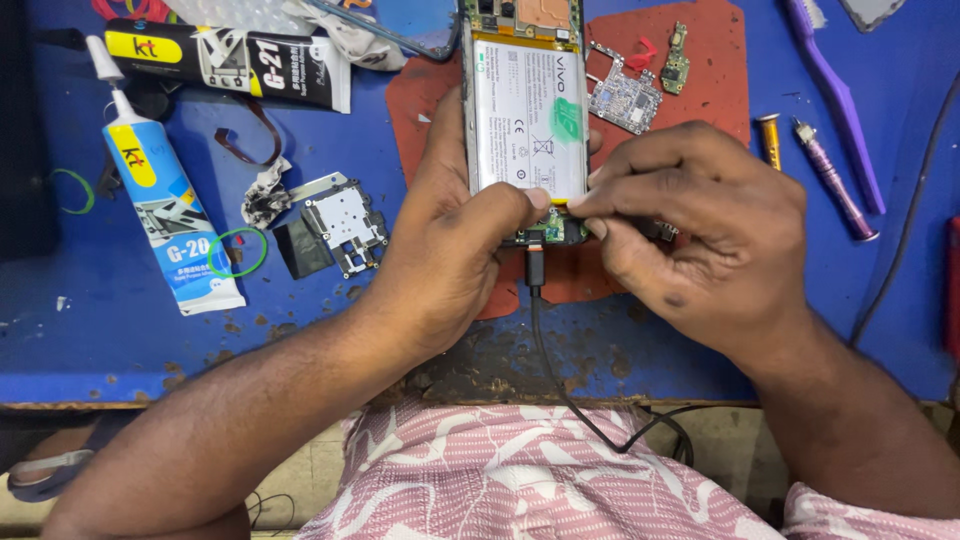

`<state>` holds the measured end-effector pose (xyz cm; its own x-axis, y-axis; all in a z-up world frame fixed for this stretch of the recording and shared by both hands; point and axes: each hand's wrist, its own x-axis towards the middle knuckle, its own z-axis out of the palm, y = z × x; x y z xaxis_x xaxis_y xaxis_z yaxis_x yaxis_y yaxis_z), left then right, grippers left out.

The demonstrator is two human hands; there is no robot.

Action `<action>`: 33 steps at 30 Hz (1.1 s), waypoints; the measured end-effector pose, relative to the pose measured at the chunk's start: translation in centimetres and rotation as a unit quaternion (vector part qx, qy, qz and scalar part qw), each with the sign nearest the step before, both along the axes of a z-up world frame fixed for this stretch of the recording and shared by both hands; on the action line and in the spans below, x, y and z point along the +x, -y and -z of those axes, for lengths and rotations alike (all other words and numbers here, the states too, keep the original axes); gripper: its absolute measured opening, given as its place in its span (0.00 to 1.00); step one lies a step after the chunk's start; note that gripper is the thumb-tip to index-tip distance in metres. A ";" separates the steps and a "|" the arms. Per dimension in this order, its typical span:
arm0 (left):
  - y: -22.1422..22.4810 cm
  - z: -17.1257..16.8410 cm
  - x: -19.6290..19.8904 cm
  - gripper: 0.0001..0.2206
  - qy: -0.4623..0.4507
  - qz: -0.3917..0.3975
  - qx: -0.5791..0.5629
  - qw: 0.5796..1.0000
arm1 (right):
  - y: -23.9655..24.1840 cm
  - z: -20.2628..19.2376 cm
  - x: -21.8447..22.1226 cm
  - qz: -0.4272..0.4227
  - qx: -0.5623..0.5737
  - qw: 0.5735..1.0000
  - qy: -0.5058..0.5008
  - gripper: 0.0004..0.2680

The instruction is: The person disassembles a smartphone, removes the battery, and tests the device by connecting a charging cable. They repeatedly connect and disconnect the cable while checking the screen response, then remove the battery again and handle a ribbon cable.

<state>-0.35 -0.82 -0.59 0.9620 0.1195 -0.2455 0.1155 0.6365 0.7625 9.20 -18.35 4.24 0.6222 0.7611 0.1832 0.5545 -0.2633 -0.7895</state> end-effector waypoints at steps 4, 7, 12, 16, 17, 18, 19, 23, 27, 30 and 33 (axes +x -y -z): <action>0.2 0.2 -0.1 0.31 0.002 -0.007 0.015 1.000 | -0.2 -0.3 -0.1 0.001 -0.020 0.999 0.035 0.07; -0.1 0.2 -0.1 0.31 0.004 0.009 0.035 0.999 | -0.5 -0.3 -0.1 -0.006 -0.016 0.998 0.060 0.07; -0.1 -0.2 -0.1 0.34 0.001 0.003 0.058 0.998 | -0.9 -0.8 -0.3 -0.025 -0.027 0.986 0.163 0.08; -0.2 -0.4 0.0 0.34 0.007 0.011 0.063 0.998 | -1.2 -1.1 -0.5 -0.034 -0.032 0.976 0.211 0.09; -0.2 -0.4 0.0 0.34 0.008 0.008 0.062 0.998 | -1.3 -1.1 -0.4 -0.041 -0.028 0.974 0.221 0.09; -0.1 -0.4 0.0 0.35 0.009 0.005 0.060 0.998 | -1.4 -1.1 -0.4 -0.047 -0.025 0.971 0.231 0.09; -0.1 -0.4 -0.1 0.35 0.010 0.003 0.058 0.998 | -1.4 -1.1 -0.4 -0.054 -0.021 0.969 0.241 0.10; 0.0 -0.4 -0.2 0.35 0.024 -0.001 0.069 0.997 | -1.4 -1.5 -0.5 -0.074 -0.023 0.964 0.254 0.10; 0.0 -0.4 -0.2 0.35 0.022 0.000 0.066 0.998 | -1.7 -1.6 -0.7 -0.086 -0.012 0.959 0.271 0.11; 0.1 -0.5 -0.2 0.33 0.022 -0.001 0.071 0.997 | -1.7 -1.5 -1.0 -0.083 -0.018 0.951 0.297 0.11; 0.2 -0.5 -0.3 0.31 0.019 0.002 0.062 0.998 | -1.7 -1.1 -1.2 -0.086 -0.022 0.944 0.318 0.11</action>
